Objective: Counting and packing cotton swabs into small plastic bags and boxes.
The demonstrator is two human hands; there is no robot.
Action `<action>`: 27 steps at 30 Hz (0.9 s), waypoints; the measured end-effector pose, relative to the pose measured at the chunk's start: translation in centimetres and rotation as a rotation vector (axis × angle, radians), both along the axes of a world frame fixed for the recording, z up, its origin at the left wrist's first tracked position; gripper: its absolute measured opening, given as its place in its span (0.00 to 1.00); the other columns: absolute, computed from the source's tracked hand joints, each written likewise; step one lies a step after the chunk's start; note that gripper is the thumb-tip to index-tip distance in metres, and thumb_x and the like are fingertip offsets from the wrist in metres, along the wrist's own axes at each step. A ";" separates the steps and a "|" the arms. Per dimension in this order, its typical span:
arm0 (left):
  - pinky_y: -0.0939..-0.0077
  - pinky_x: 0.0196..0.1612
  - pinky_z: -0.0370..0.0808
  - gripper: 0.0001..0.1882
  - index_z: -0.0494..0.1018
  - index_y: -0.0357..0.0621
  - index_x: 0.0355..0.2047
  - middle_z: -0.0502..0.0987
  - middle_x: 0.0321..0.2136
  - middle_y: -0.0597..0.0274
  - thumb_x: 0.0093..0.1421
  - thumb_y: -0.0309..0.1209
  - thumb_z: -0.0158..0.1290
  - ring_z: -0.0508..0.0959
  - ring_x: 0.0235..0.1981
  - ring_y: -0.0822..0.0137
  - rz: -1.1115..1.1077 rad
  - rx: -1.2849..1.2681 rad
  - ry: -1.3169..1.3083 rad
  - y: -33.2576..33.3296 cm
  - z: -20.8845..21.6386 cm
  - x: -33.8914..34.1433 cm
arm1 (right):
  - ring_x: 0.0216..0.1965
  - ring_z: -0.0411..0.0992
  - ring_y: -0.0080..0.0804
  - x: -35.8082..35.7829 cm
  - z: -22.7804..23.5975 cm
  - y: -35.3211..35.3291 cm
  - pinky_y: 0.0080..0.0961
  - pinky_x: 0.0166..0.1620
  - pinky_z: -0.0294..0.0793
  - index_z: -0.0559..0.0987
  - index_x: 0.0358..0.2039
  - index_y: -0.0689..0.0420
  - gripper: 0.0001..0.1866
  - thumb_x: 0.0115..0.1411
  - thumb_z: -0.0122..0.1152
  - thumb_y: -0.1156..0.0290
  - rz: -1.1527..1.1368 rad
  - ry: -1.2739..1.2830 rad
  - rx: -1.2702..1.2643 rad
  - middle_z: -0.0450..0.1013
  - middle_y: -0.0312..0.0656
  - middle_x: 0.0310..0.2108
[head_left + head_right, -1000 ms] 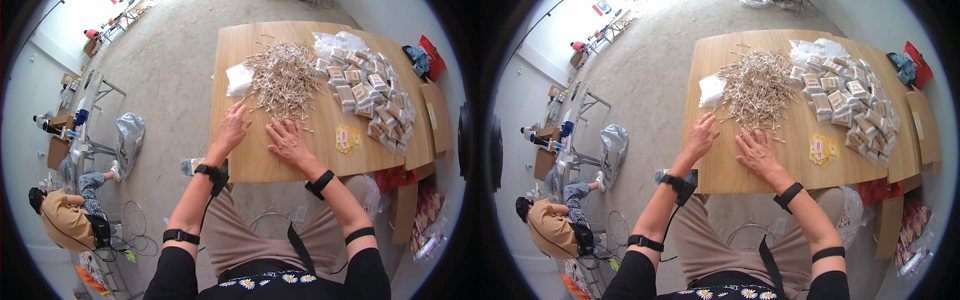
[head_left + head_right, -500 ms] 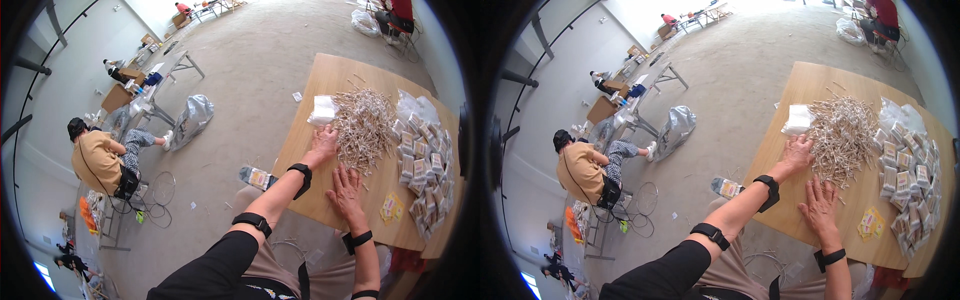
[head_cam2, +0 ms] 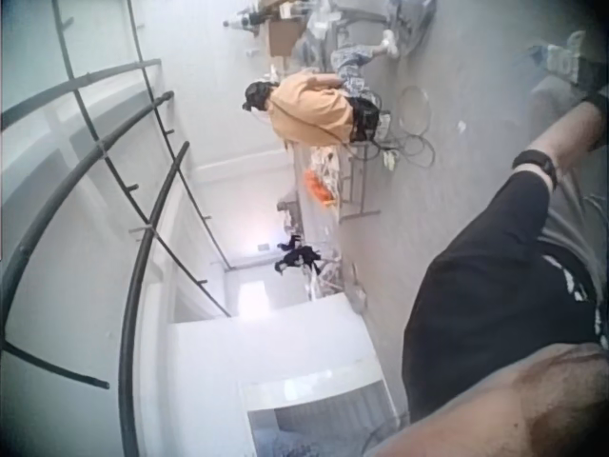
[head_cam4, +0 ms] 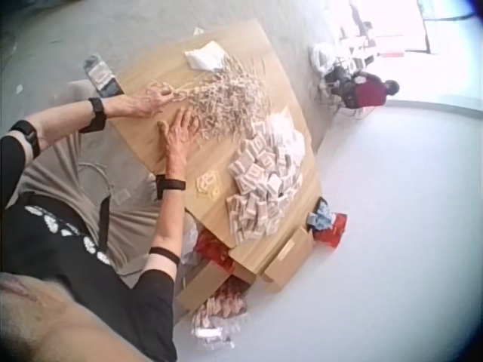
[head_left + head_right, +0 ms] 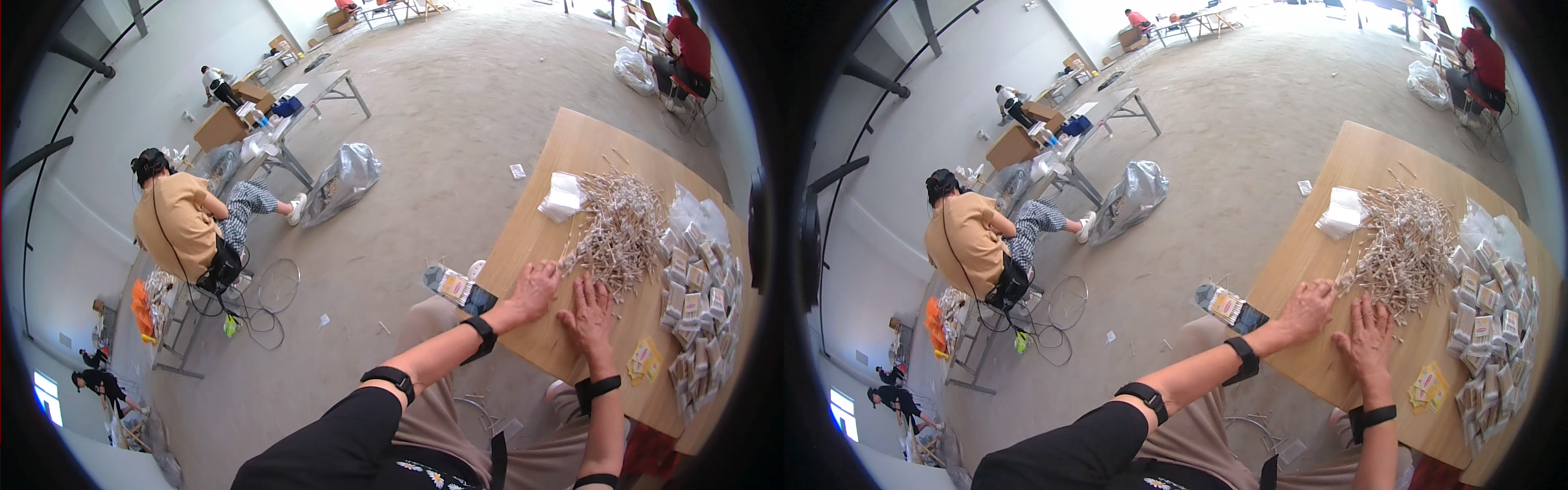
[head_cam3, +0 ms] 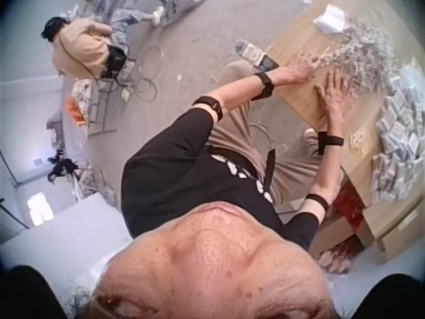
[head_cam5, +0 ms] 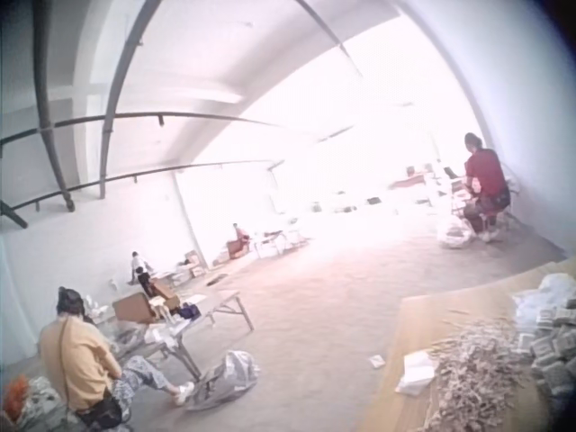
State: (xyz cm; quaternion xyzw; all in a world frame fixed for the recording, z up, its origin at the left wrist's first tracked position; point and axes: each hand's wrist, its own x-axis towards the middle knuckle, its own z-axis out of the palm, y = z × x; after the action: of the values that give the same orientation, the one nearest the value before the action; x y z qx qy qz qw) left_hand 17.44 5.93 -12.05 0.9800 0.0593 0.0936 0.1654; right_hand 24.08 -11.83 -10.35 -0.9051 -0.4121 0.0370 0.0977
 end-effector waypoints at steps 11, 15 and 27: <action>0.56 0.60 0.64 0.23 0.70 0.29 0.52 0.71 0.54 0.44 0.55 0.25 0.49 0.69 0.59 0.50 -0.149 -0.001 -0.170 -3.8 1.0 -7.4 | 0.57 0.67 0.49 -1.6 0.0 3.0 0.41 0.61 0.66 0.79 0.49 0.58 0.19 0.55 0.57 0.76 -0.002 -0.136 0.382 0.70 0.50 0.57; 0.51 0.64 0.60 0.24 0.70 0.34 0.54 0.68 0.59 0.48 0.56 0.27 0.51 0.65 0.63 0.52 -0.239 -0.007 -0.097 -3.2 1.4 -8.7 | 0.58 0.66 0.48 -4.3 0.1 1.0 0.40 0.61 0.67 0.80 0.48 0.56 0.17 0.56 0.57 0.76 0.062 -0.110 0.357 0.73 0.48 0.55; 0.43 0.68 0.55 0.27 0.70 0.43 0.57 0.65 0.64 0.61 0.57 0.34 0.59 0.60 0.68 0.63 -0.341 0.022 0.110 -0.2 3.0 -10.3 | 0.58 0.66 0.47 -1.0 0.5 -0.1 0.42 0.61 0.65 0.79 0.50 0.55 0.18 0.58 0.56 0.74 -0.171 -0.349 0.261 0.74 0.43 0.55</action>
State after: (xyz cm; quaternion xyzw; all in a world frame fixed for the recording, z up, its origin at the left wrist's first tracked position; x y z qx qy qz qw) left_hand 7.14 5.76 -9.05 0.9812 -0.0998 0.0112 0.1646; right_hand 23.05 -11.96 -9.82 -0.9091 -0.3460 -0.1821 0.1438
